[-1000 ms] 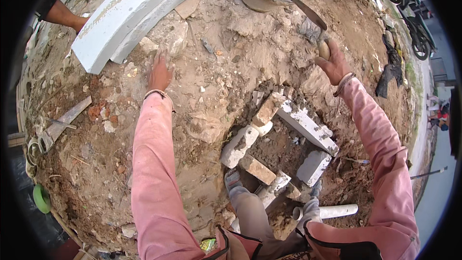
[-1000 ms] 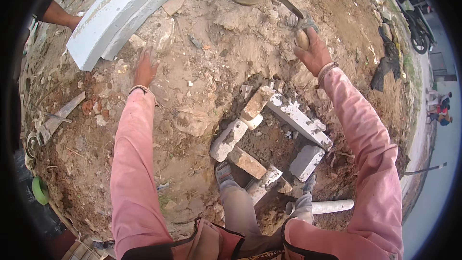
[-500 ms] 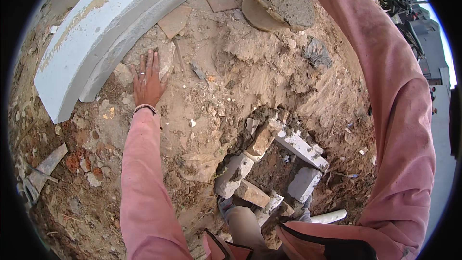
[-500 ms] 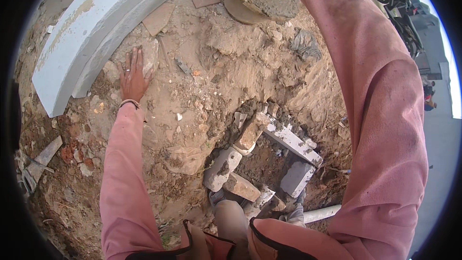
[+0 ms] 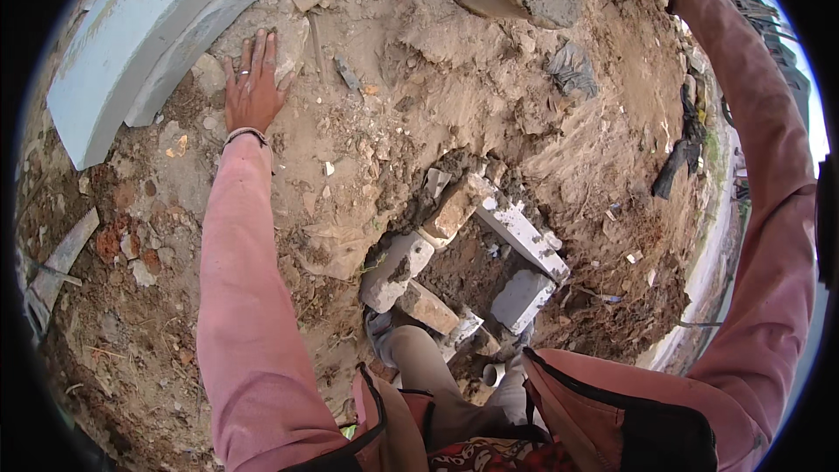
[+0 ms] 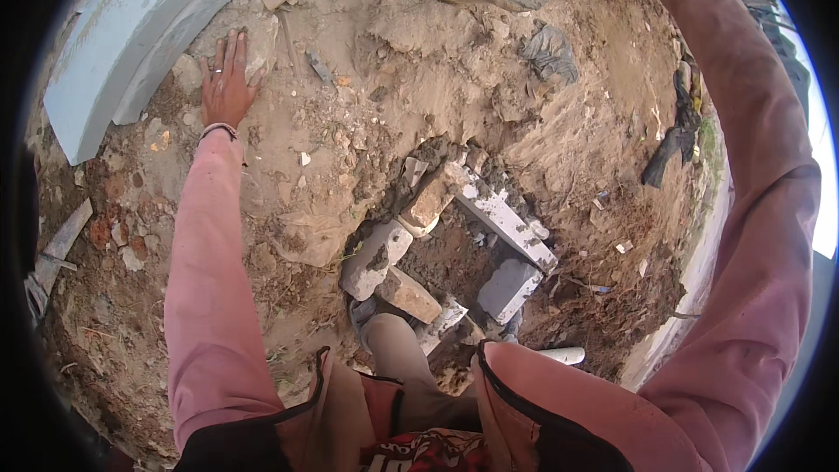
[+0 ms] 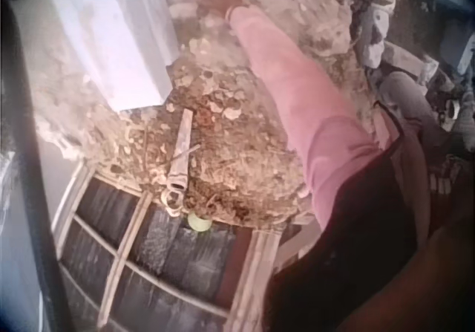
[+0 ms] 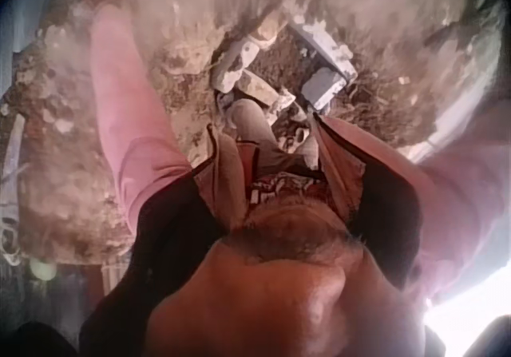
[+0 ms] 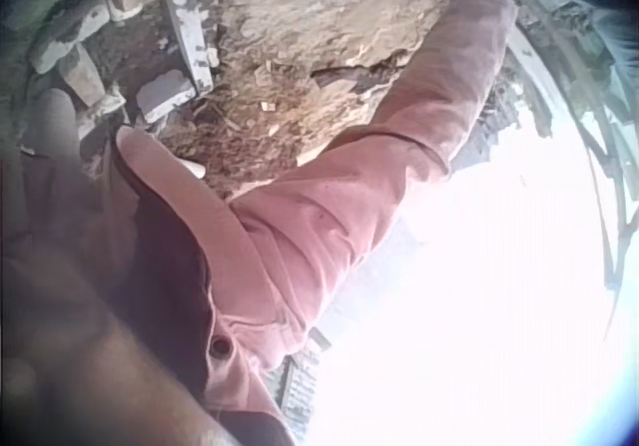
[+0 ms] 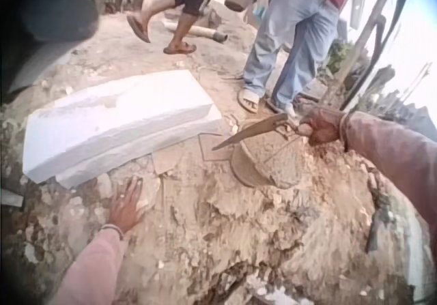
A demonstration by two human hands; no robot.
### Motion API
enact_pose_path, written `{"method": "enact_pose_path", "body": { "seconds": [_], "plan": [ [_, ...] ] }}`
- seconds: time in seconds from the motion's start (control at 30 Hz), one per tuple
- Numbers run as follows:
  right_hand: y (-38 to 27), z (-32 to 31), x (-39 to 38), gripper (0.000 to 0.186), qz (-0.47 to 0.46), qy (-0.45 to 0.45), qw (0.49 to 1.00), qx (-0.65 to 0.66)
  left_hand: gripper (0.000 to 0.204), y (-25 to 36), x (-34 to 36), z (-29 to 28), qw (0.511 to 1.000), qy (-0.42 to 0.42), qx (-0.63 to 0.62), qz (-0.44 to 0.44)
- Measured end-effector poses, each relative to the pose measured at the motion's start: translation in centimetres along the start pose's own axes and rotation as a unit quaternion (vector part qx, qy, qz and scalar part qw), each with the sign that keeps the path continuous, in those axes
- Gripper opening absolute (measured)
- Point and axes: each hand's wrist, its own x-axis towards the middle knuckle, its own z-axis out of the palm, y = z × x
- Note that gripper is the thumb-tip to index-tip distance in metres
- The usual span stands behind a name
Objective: The person uses a trowel to apply mortar from a bucket onto a structure made of bricks and pipes, then positions a large white block on top of the structure.
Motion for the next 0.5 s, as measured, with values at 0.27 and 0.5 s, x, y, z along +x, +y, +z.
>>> {"method": "enact_pose_path", "body": {
  "seconds": [0.27, 0.5],
  "plan": [
    [-6.4, -2.1, -16.5, 0.042, 0.144, 0.027, 0.952, 0.268, 0.096, 1.9, -0.5, 0.6, 0.994, -0.023, -0.107, -0.014],
    [-15.1, -0.4, -31.4, 0.012, 0.199, -0.15, 0.916, 0.313, 0.08, 0.6, -1.6, 0.7, 0.999, 0.026, -0.031, 0.019]
  ]
}}
